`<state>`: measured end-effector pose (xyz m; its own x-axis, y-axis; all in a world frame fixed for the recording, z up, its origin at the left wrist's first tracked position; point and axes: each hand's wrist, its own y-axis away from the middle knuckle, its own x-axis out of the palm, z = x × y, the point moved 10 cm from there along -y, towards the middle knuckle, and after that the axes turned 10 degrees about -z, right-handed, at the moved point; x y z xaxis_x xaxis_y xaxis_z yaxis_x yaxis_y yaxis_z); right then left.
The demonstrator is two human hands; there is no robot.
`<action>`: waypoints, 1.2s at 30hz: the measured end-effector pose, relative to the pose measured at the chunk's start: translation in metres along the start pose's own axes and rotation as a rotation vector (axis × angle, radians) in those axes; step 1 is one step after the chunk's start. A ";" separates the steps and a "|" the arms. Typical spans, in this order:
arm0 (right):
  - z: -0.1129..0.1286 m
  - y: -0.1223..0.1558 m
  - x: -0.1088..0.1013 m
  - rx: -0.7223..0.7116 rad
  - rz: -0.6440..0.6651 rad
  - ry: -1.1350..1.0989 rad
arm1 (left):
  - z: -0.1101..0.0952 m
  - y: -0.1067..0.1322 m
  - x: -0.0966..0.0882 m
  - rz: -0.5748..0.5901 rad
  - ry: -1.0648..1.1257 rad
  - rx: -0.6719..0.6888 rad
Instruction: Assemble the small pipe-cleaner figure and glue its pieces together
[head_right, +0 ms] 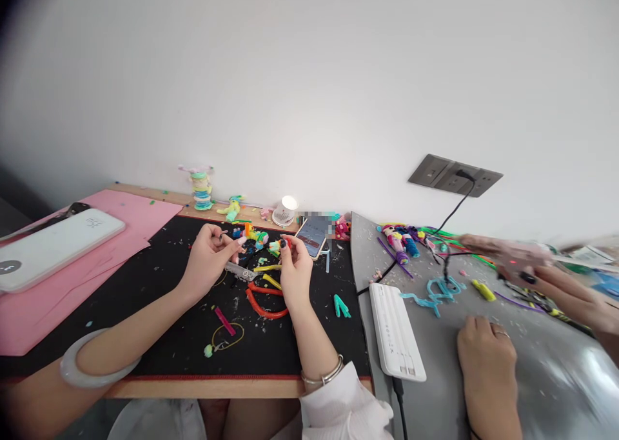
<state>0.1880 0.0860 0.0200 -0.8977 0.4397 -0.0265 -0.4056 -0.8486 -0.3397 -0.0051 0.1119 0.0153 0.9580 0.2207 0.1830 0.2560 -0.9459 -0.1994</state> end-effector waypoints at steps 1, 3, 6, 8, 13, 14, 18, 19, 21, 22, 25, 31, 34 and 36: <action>0.000 0.000 -0.001 0.002 -0.004 0.000 | -0.002 0.000 -0.001 -0.006 -0.008 0.014; -0.001 0.000 -0.001 0.010 -0.007 -0.001 | -0.005 0.000 -0.003 -0.009 -0.064 0.039; -0.001 0.001 0.002 0.010 0.011 -0.005 | -0.008 0.002 -0.001 0.032 -0.159 0.059; 0.001 0.002 0.007 -0.006 0.054 -0.016 | -0.007 0.005 0.006 0.103 -0.169 0.057; 0.005 0.008 0.021 -0.060 0.182 -0.020 | 0.010 0.020 0.036 0.381 -0.154 -0.037; 0.005 0.009 0.022 -0.075 0.194 0.003 | 0.014 0.022 0.039 0.410 -0.136 -0.065; 0.011 0.010 0.024 -0.163 0.215 0.111 | 0.027 0.025 0.043 0.449 -0.036 -0.192; 0.014 0.010 0.023 -0.189 0.217 0.135 | 0.029 0.026 0.044 0.456 -0.015 -0.226; 0.022 0.007 0.019 -0.249 0.202 0.185 | 0.032 0.027 0.043 0.453 0.022 -0.287; 0.027 0.003 0.013 -0.283 0.170 0.216 | 0.033 0.027 0.042 0.440 0.040 -0.313; 0.041 -0.017 -0.029 -0.375 -0.080 0.365 | 0.037 0.025 0.037 0.372 0.088 -0.391; 0.031 -0.050 -0.142 -0.313 -0.630 0.911 | 0.044 0.020 0.027 0.239 0.180 -0.509; 0.005 -0.059 -0.173 -0.197 -0.691 1.070 | 0.046 0.019 0.027 0.226 0.218 -0.527; -0.015 -0.062 -0.184 -0.099 -0.681 1.150 | 0.046 0.019 0.028 0.236 0.241 -0.525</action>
<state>0.3810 0.0625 0.0316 0.1500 0.8009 -0.5797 -0.6532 -0.3599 -0.6662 0.0327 0.1107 -0.0279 0.9095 -0.0103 0.4156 -0.1151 -0.9669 0.2279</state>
